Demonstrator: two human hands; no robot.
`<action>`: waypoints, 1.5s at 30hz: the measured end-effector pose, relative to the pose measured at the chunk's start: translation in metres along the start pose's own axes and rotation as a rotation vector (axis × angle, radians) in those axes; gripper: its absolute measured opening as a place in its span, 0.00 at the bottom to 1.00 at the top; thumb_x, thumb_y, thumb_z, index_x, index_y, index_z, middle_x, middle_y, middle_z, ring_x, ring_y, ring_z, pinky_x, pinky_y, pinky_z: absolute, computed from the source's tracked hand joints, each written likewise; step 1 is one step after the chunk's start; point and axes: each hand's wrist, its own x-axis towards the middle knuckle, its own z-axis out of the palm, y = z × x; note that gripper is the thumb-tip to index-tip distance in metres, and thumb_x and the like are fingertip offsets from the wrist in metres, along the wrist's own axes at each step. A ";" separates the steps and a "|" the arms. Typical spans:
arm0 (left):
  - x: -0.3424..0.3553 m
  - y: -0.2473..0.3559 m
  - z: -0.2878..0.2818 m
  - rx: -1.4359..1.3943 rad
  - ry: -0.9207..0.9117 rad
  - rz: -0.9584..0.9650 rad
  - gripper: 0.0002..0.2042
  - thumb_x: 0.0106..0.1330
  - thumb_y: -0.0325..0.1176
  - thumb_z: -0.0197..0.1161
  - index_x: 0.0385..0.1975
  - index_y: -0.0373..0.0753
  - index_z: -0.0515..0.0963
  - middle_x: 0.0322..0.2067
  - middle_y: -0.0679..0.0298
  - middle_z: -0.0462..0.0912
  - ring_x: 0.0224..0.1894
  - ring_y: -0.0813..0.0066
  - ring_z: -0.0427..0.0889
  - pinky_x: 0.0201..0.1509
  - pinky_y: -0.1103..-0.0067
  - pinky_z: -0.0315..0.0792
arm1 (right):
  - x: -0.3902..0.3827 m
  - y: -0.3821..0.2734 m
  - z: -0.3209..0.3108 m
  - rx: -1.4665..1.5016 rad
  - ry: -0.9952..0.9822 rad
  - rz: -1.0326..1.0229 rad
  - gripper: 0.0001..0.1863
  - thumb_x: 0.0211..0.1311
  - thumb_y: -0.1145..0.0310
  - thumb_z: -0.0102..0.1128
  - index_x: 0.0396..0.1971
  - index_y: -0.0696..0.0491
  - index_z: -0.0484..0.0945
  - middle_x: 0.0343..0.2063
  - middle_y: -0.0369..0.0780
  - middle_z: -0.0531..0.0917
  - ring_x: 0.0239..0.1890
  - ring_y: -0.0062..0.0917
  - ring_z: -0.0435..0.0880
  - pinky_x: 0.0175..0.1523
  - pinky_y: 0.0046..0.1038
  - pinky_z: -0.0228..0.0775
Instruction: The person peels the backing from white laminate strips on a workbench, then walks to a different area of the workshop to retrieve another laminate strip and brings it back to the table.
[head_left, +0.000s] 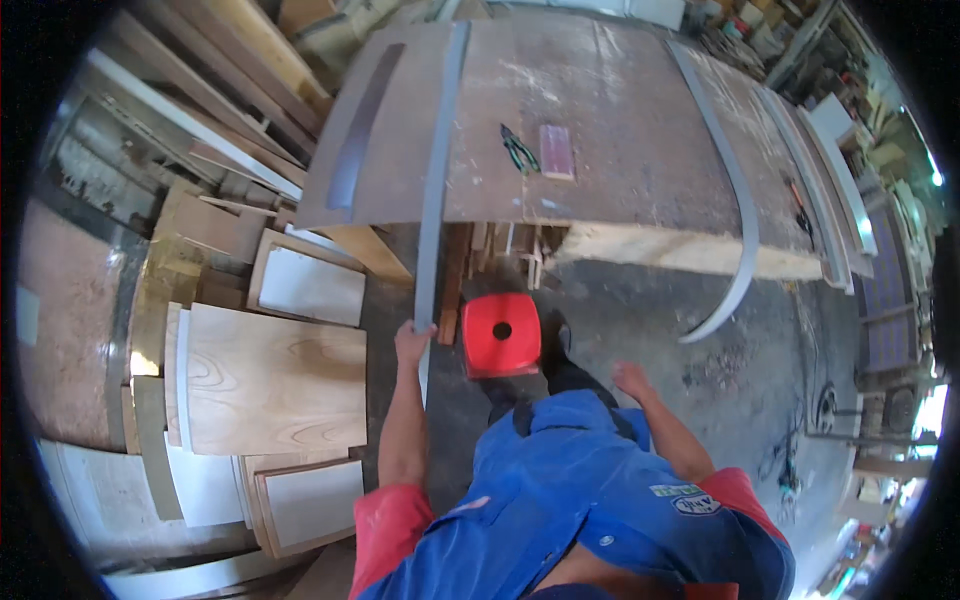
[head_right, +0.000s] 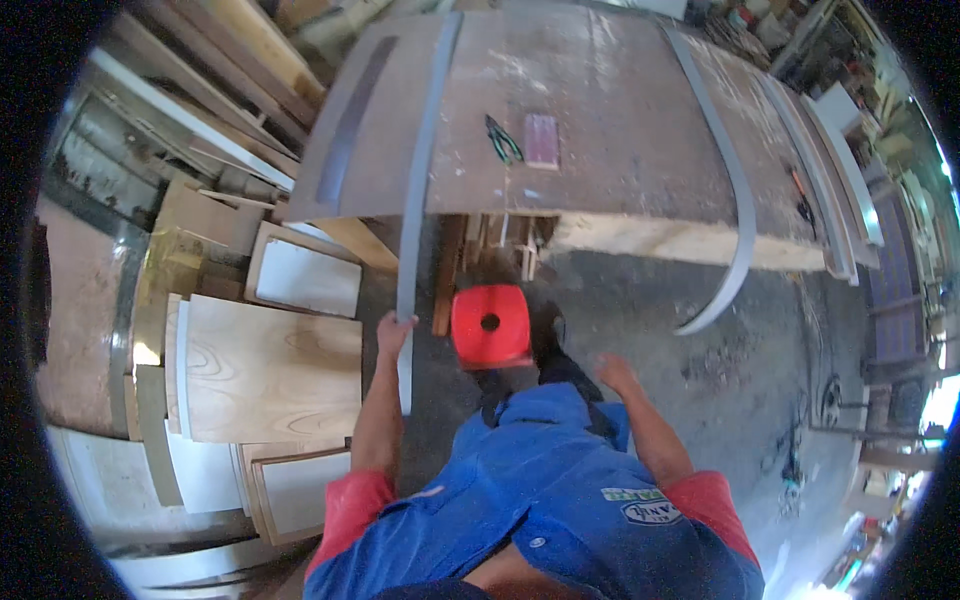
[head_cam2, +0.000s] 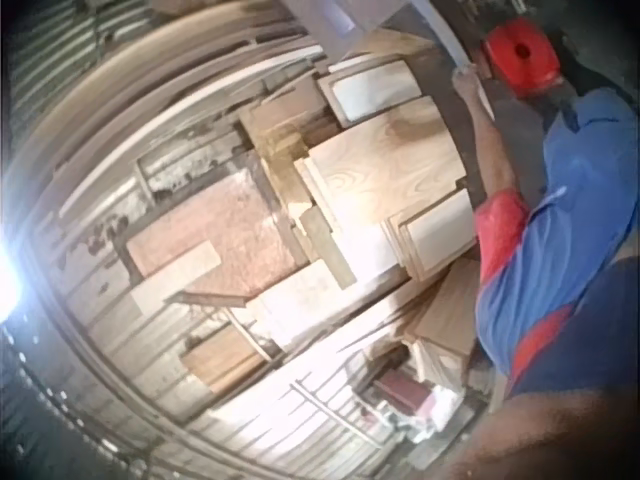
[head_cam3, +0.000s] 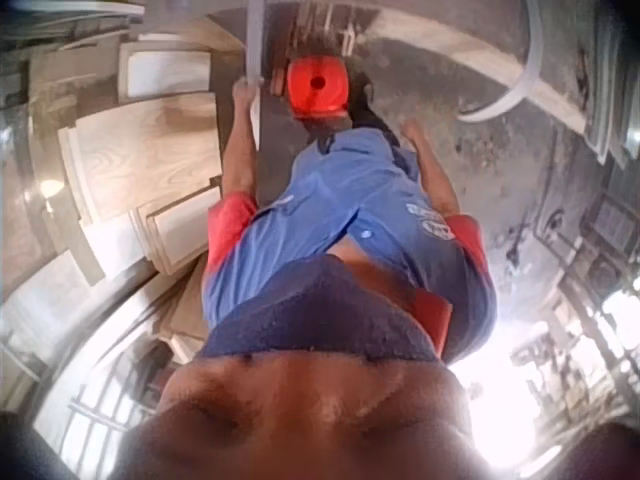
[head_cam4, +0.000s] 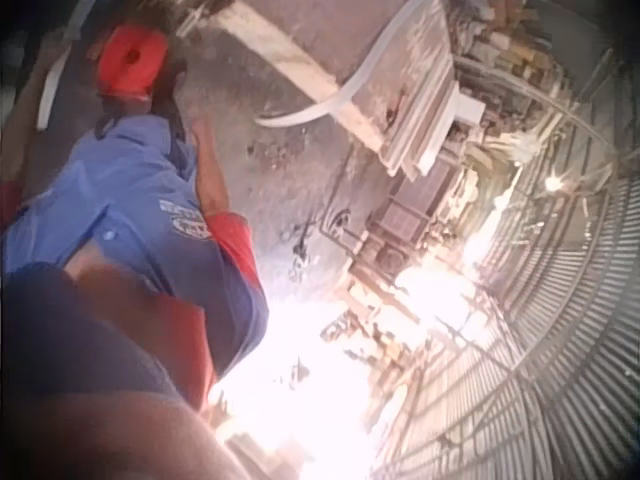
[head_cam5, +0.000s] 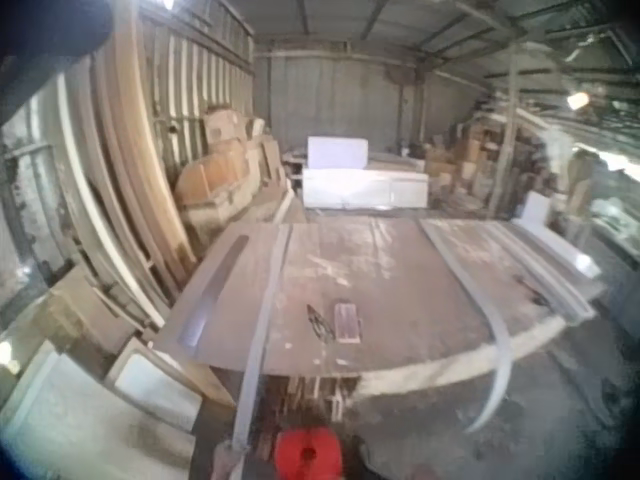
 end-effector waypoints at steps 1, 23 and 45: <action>0.009 0.032 0.040 0.050 -0.050 0.082 0.17 0.48 0.40 0.68 0.33 0.34 0.80 0.29 0.53 0.82 0.37 0.54 0.82 0.44 0.69 0.73 | -0.071 0.118 0.043 -0.127 0.044 0.089 0.15 0.55 0.61 0.53 0.34 0.55 0.80 0.42 0.47 0.81 0.46 0.44 0.78 0.51 0.42 0.70; -0.111 -0.046 0.152 0.550 -0.900 0.496 0.12 0.63 0.40 0.48 0.35 0.44 0.79 0.33 0.53 0.82 0.36 0.49 0.80 0.40 0.59 0.73 | -0.176 0.038 0.074 0.543 0.464 0.360 0.15 0.62 0.58 0.49 0.37 0.52 0.81 0.35 0.48 0.83 0.38 0.39 0.83 0.43 0.34 0.74; 0.077 -0.042 0.021 0.604 -1.261 0.285 0.11 0.51 0.29 0.61 0.36 0.39 0.77 0.23 0.61 0.78 0.21 0.68 0.77 0.21 0.75 0.68 | -0.250 -0.240 0.349 0.650 0.482 0.648 0.17 0.56 0.57 0.54 0.35 0.53 0.82 0.36 0.44 0.83 0.40 0.42 0.81 0.46 0.38 0.74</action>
